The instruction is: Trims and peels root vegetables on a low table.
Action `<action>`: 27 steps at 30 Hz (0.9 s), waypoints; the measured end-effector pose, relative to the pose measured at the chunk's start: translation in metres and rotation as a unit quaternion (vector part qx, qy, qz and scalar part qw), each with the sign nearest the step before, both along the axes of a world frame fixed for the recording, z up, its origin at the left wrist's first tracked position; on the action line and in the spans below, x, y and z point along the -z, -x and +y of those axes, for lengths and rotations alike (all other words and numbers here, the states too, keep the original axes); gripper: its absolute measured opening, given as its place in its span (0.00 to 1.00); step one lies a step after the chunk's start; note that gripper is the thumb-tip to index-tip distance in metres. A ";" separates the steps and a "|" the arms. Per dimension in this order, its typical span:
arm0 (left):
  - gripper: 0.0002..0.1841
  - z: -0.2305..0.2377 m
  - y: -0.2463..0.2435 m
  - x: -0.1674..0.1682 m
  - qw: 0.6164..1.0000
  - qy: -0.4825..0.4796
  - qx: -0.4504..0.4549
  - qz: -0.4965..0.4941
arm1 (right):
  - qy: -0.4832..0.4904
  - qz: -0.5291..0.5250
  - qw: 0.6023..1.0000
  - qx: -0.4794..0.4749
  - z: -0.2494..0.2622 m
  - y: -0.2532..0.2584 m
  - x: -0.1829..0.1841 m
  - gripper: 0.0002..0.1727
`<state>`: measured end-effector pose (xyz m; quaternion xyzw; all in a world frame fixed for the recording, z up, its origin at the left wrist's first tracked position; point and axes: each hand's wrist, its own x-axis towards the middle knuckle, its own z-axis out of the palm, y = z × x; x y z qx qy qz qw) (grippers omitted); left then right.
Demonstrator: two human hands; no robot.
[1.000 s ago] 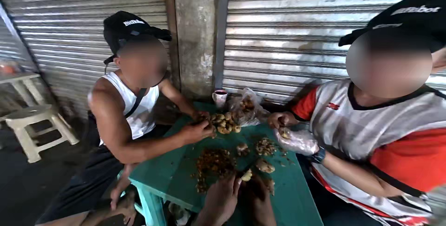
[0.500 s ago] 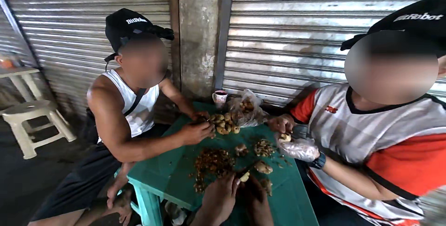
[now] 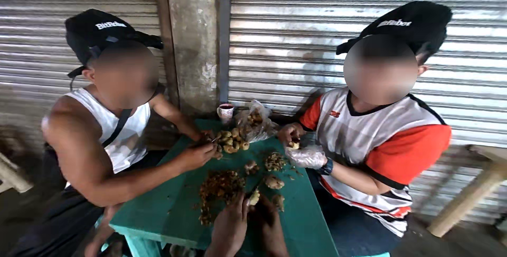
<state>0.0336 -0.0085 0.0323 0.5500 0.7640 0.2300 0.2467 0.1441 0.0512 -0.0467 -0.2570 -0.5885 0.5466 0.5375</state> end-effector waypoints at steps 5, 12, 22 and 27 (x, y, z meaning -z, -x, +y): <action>0.28 0.003 0.008 0.004 0.999 0.002 -0.018 -0.030 | -0.043 -0.039 0.998 -0.014 -0.001 0.002 0.001 0.23; 0.27 0.000 0.006 0.003 0.999 -0.009 0.017 -0.029 | 0.037 0.048 0.998 -0.016 0.000 0.003 0.000 0.21; 0.29 0.001 0.021 0.000 0.999 -0.012 -0.029 0.038 | 0.023 0.040 0.998 -0.040 0.000 -0.001 0.000 0.22; 0.26 -0.004 0.042 0.004 0.979 -0.067 -0.088 0.169 | 0.109 0.091 0.989 0.045 -0.006 -0.001 -0.012 0.37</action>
